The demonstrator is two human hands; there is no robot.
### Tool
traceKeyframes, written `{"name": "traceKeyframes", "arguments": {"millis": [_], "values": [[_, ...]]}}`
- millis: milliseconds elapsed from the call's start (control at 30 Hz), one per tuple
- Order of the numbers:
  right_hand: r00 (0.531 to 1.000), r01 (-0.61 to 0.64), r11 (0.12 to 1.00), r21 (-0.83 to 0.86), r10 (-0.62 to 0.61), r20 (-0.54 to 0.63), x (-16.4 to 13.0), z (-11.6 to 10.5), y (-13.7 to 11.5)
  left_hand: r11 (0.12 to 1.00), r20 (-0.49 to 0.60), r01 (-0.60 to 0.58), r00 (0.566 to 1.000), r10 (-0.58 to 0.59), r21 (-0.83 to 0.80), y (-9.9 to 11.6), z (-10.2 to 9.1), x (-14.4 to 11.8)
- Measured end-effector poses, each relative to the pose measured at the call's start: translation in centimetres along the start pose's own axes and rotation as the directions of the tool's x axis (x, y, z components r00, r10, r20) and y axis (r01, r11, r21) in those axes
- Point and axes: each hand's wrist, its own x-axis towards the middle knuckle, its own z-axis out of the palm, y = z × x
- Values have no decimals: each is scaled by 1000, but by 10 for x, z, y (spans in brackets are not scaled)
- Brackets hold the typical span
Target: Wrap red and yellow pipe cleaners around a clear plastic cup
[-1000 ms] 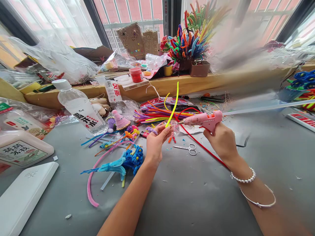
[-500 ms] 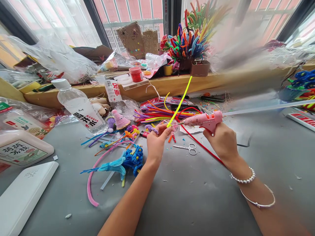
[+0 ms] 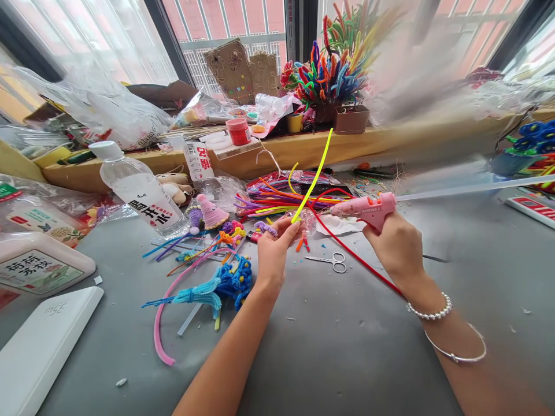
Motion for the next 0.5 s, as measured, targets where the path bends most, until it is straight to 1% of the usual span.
{"name": "traceKeyframes", "arguments": {"millis": [133,200,267,300,367,433,500], "values": [[995,-95,995,20,96,-5,8,-1,6,995,1,74,997,-74,-66,2,0,1],[986,-164,983,85,162,29,10,-4,8,992,16,101,995,-100,-76,3,0,1],[974,-217,963,160,203,97,11,-9,6,991,20,112,994,-111,-72,3,0,0],[971,-226,955,191,205,127,10,-11,5,991,20,114,993,-113,-70,3,0,0],[974,-203,951,233,171,150,8,-14,1,991,22,115,993,-114,-68,2,0,0],[982,-165,954,250,135,131,7,-16,-2,991,27,116,993,-114,-70,2,0,0],[983,-162,957,240,134,126,8,-16,-2,990,23,119,993,-118,-70,1,0,0]]}}
